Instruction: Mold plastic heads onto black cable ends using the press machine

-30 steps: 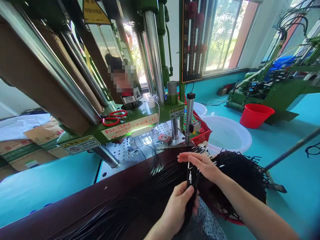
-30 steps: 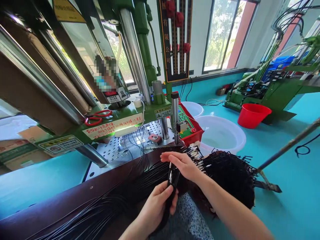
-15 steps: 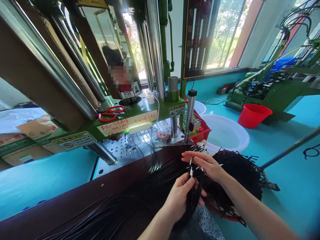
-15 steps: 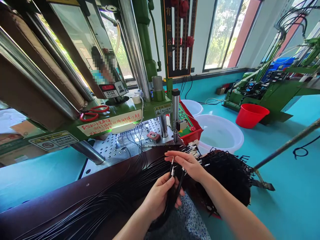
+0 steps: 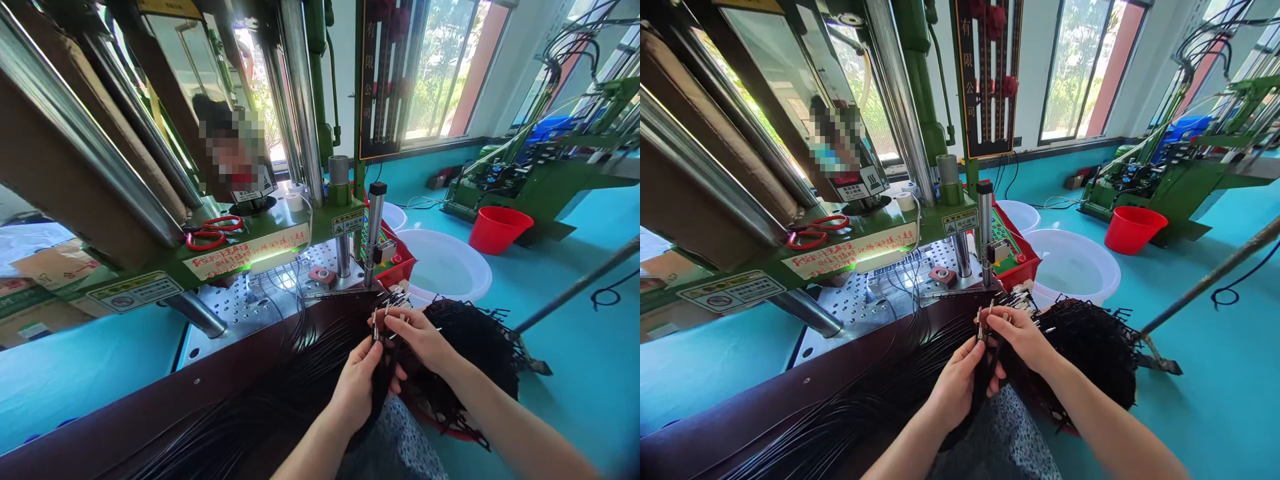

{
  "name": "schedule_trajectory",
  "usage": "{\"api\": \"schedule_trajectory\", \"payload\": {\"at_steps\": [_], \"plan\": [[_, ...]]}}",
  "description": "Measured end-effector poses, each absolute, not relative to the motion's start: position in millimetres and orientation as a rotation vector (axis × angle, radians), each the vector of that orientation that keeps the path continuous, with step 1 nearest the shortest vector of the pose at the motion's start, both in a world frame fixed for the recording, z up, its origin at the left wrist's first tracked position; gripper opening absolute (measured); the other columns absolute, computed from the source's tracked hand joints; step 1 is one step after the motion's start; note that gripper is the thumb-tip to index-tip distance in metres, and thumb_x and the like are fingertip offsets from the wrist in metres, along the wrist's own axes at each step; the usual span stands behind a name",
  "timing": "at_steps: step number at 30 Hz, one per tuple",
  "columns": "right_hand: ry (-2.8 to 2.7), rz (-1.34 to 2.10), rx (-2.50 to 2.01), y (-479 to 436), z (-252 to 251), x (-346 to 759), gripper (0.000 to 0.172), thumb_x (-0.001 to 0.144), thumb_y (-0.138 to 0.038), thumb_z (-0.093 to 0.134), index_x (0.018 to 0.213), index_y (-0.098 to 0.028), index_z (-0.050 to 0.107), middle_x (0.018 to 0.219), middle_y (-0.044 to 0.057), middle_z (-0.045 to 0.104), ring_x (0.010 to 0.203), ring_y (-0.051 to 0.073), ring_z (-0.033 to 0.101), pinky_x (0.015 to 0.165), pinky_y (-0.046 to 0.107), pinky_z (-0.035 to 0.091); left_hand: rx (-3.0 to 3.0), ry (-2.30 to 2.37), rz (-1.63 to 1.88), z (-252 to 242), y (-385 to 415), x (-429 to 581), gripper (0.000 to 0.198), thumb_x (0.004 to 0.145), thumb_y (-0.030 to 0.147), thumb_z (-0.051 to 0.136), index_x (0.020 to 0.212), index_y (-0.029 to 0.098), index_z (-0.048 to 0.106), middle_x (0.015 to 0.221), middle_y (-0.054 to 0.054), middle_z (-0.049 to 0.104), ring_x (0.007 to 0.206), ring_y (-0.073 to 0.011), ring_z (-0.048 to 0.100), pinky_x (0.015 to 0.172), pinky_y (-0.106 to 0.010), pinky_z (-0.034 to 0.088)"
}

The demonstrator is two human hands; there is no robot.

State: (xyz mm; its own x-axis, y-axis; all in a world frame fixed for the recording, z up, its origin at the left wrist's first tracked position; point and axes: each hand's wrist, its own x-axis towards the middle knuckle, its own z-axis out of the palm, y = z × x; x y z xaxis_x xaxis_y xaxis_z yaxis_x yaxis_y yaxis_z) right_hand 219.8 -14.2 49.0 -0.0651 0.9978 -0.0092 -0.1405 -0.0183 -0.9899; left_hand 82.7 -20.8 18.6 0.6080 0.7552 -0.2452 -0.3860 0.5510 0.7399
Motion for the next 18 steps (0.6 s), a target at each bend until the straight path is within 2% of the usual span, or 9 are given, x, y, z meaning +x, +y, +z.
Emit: {"api": "schedule_trajectory", "payload": {"at_steps": [2,4,7,10,13,16,18], "plan": [[-1.289,1.111,-1.134,-15,57,221,0.02,0.08,-0.036,0.057,0.088,-0.021,0.067,0.103,0.006,0.062,0.093,0.021,0.057,0.082,0.035,0.044,0.659,0.641,0.754,18,-18,83,0.034,0.075,0.047,0.054,0.087,0.015,0.049,0.058,-0.004,0.063,0.04,-0.01,0.051,0.04,-0.02,0.034],[-1.33,0.936,-1.152,-20,61,220,0.017,0.081,-0.035,0.056,0.084,-0.022,0.067,0.117,0.005,0.055,0.108,0.023,0.049,0.095,0.038,0.034,0.626,0.687,0.794,19,-15,83,0.034,0.074,0.048,0.055,0.084,0.016,0.048,0.056,-0.003,0.062,0.04,-0.0098,0.051,0.04,-0.02,0.034],[-1.24,0.833,-1.181,-31,59,218,0.017,0.082,-0.035,0.054,0.08,-0.023,0.066,0.122,0.005,0.052,0.112,0.024,0.045,0.097,0.039,0.031,0.613,0.705,0.837,23,-12,85,0.032,0.071,0.045,0.059,0.08,0.016,0.049,0.053,0.0,0.06,0.044,-0.0106,0.053,0.043,-0.02,0.037],[-1.04,0.859,-1.149,-38,53,218,0.018,0.081,-0.037,0.055,0.077,-0.022,0.065,0.118,0.005,0.054,0.104,0.024,0.05,0.088,0.037,0.039,0.645,0.691,0.819,27,-10,87,0.03,0.069,0.043,0.062,0.078,0.016,0.051,0.052,0.002,0.057,0.048,-0.0118,0.055,0.044,-0.02,0.037],[-0.841,1.012,-1.088,-38,49,221,0.016,0.076,-0.036,0.062,0.08,-0.021,0.066,0.094,0.004,0.063,0.081,0.018,0.057,0.069,0.029,0.047,0.696,0.693,0.767,28,-11,89,0.029,0.071,0.042,0.061,0.078,0.015,0.053,0.055,0.001,0.057,0.047,-0.011,0.054,0.044,-0.02,0.037],[-0.698,1.189,-1.041,-33,45,227,0.016,0.07,-0.032,0.069,0.081,-0.021,0.067,0.067,-0.001,0.061,0.056,0.011,0.053,0.049,0.021,0.045,0.723,0.716,0.791,27,-12,88,0.028,0.071,0.041,0.061,0.076,0.014,0.055,0.057,0.001,0.058,0.049,-0.0095,0.053,0.048,-0.021,0.039],[-0.618,1.304,-1.018,-29,42,230,0.017,0.068,-0.031,0.071,0.078,-0.019,0.067,0.061,-0.002,0.058,0.049,0.009,0.051,0.04,0.019,0.04,0.719,0.722,0.837,28,-14,87,0.028,0.071,0.041,0.062,0.076,0.014,0.056,0.056,0.002,0.057,0.049,-0.0087,0.052,0.05,-0.02,0.038]]}}
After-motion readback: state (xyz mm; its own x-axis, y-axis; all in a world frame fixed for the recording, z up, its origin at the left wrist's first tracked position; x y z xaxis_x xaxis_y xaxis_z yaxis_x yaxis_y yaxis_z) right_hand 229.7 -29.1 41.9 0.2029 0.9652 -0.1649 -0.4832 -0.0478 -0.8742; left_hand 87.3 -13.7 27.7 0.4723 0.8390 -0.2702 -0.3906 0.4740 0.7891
